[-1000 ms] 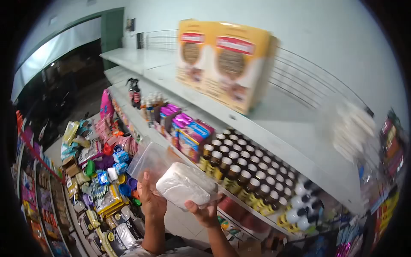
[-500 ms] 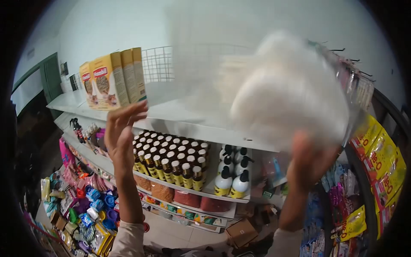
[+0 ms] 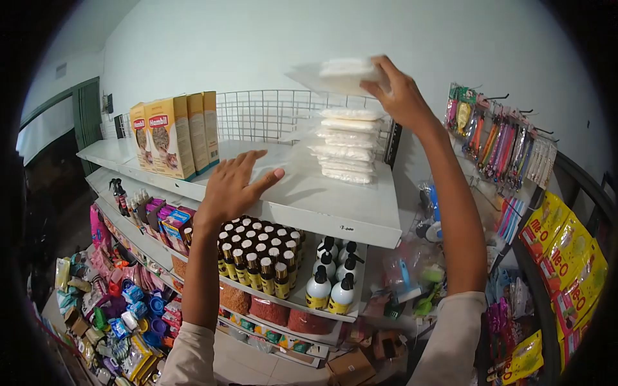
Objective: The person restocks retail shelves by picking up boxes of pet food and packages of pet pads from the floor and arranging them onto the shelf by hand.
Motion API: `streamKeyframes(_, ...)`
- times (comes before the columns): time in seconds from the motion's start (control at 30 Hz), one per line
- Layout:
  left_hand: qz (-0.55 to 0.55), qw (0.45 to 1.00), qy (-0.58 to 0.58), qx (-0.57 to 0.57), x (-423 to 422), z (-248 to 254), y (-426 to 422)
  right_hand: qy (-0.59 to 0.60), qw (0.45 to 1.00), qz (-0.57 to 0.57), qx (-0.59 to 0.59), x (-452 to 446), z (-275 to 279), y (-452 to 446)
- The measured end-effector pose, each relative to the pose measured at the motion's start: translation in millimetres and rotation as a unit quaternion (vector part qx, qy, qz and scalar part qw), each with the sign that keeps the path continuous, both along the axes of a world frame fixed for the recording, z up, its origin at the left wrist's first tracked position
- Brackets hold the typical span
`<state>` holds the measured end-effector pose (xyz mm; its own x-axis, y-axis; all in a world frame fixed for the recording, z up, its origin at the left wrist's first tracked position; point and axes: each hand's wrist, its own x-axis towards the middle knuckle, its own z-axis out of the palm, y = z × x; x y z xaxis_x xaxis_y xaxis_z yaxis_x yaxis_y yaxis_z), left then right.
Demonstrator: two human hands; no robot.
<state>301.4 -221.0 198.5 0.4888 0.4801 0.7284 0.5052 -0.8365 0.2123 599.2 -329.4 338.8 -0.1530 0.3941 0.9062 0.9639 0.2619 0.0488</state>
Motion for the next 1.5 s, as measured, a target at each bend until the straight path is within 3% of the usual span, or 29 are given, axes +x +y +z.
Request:
streamKeyframes(0.23,-0.004,1.0,0.006,0.007,3,-3,3,0.035,0.995,0.038,-0.08,22,-30,-3)
streamKeyframes(0.33,0.002,1.0,0.011,0.008,4,-2,1,0.058,0.986,0.132,-0.087,27,-37,-5)
streamKeyframes(0.6,0.034,0.999,0.029,-0.021,4,3,-10,-0.013,0.995,0.088,-0.054,19,-40,-6)
streamKeyframes(0.77,0.025,1.0,0.007,0.006,6,-3,-3,0.014,0.992,0.083,-0.095,20,-35,-4)
streamKeyframes(1.03,0.016,0.998,-0.018,0.051,5,-6,-1,0.043,0.991,0.109,-0.062,14,-38,-8)
streamKeyframes(1.17,0.015,0.998,-0.018,0.055,6,-6,-1,0.0,0.997,0.07,-0.015,15,-35,-7)
streamKeyframes(1.5,0.031,0.999,0.0,0.04,4,-6,-4,0.164,0.969,-0.083,0.163,78,10,30)
